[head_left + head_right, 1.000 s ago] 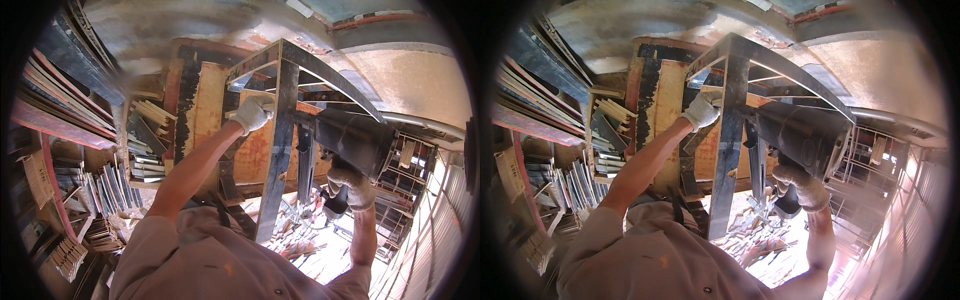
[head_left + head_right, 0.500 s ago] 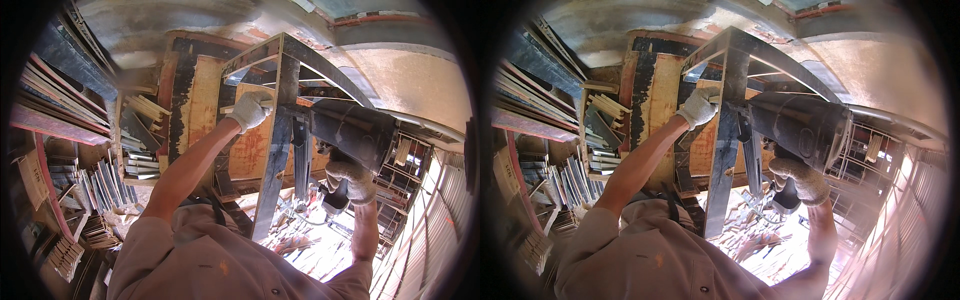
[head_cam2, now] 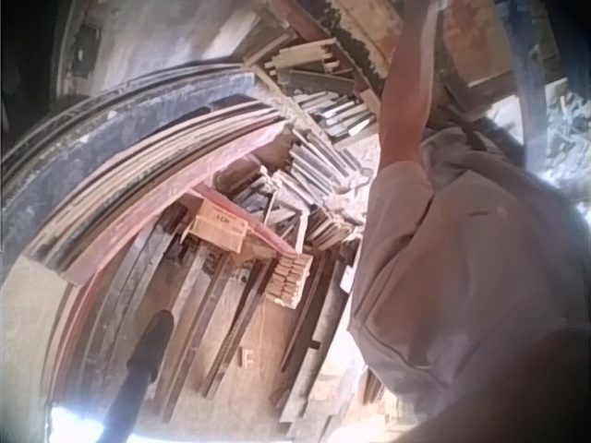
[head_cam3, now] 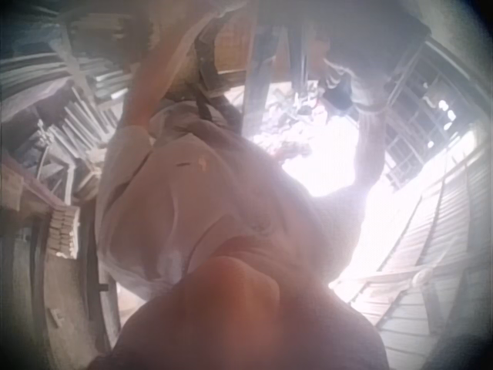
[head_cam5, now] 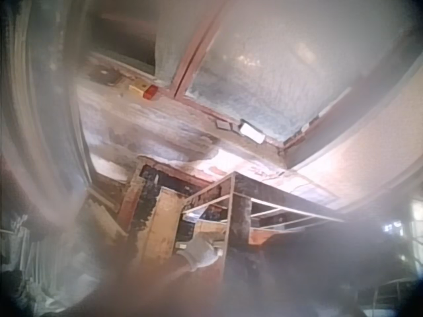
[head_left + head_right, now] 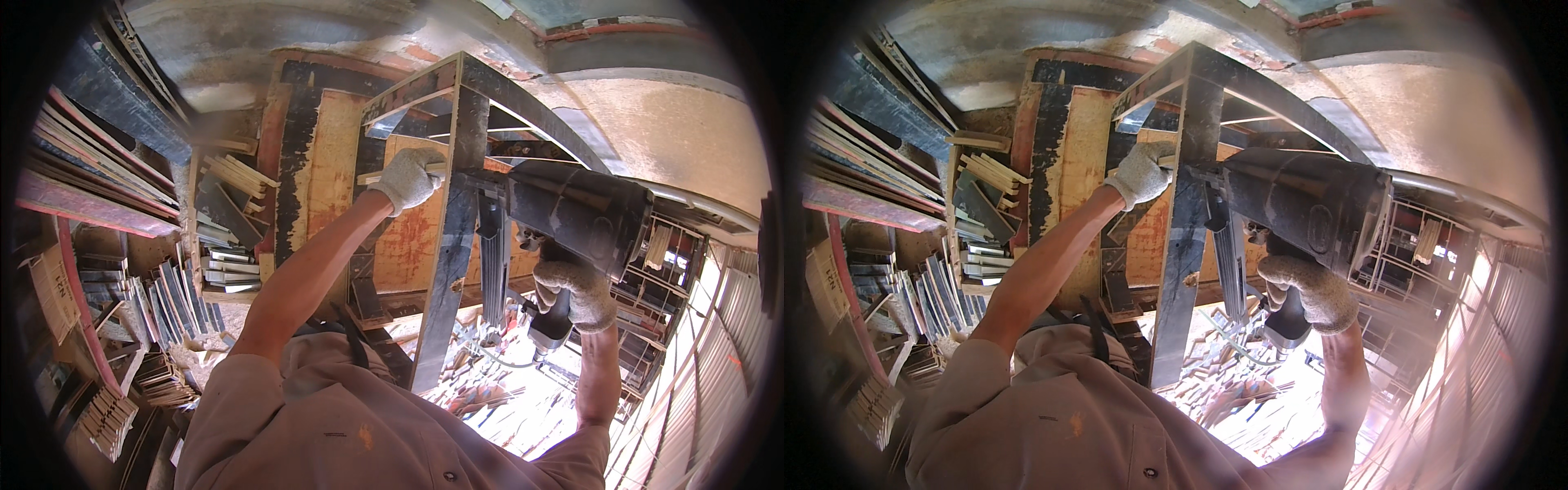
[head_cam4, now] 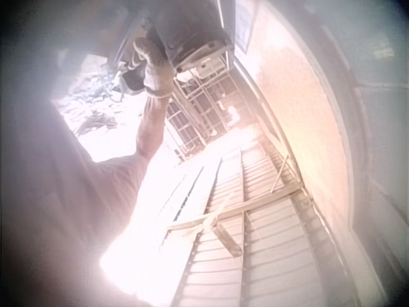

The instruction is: The person assembles a wooden frame by positioning thin wooden strips along the edges of a large board and securing them with a pneumatic nail gun. The person repeatedly picks up strips, aligns them, and fastens them in place.

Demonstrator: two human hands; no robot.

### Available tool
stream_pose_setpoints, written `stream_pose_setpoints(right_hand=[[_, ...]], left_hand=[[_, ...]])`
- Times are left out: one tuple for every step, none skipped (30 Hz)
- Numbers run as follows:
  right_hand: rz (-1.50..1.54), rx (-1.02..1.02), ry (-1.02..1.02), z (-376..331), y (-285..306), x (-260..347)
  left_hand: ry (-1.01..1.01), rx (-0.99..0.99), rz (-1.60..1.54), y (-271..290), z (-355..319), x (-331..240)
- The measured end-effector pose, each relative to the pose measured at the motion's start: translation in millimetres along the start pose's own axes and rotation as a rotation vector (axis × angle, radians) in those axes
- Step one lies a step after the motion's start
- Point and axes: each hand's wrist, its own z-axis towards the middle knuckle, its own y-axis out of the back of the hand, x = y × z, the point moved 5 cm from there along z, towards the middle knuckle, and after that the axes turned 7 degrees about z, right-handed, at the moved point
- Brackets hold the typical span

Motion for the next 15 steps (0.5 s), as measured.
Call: stream_pose_setpoints(right_hand=[[-0.059,0.023,0.009,0,0,1],[-0.117,0.049,0.019,2,1,3],[-0.174,0.073,0.029,3,0,5],[-0.185,0.079,0.032,4,-2,8],[-0.197,0.081,0.038,2,-6,14],[-0.208,0.083,0.044,1,-7,17],[-0.176,0.096,0.055,0,-6,14],[-0.146,0.104,0.066,0,-1,9],[-0.117,0.112,0.077,0,3,4],[-0.123,0.117,0.108,1,6,2],[-0.126,0.128,0.138,2,9,-1],[-0.13,0.138,0.169,3,13,-2],[-0.229,0.213,0.207,3,13,0],[-0.274,0.222,0.202,4,14,0],[-0.32,0.23,0.197,4,14,1]], left_hand=[[-0.007,0.0,0.005,1,0,-2],[-0.014,-0.001,0.012,1,1,-2],[-0.021,-0.001,0.019,1,2,-2],[-0.027,-0.021,0.015,2,2,-2],[-0.038,-0.04,0.01,2,2,-2],[-0.049,-0.059,0.005,3,1,-2],[-0.017,-0.035,0.005,1,0,1],[0.011,-0.009,0.001,-1,0,3],[0.039,0.018,-0.002,-2,1,5],[0.036,0.006,-0.007,-3,3,6],[0.037,-0.006,-0.009,-3,4,7],[0.038,-0.018,-0.011,-3,5,7],[0.024,0.03,-0.042,-4,5,8],[0.014,0.017,-0.023,-4,5,9],[0.004,0.003,-0.003,-5,5,10]])
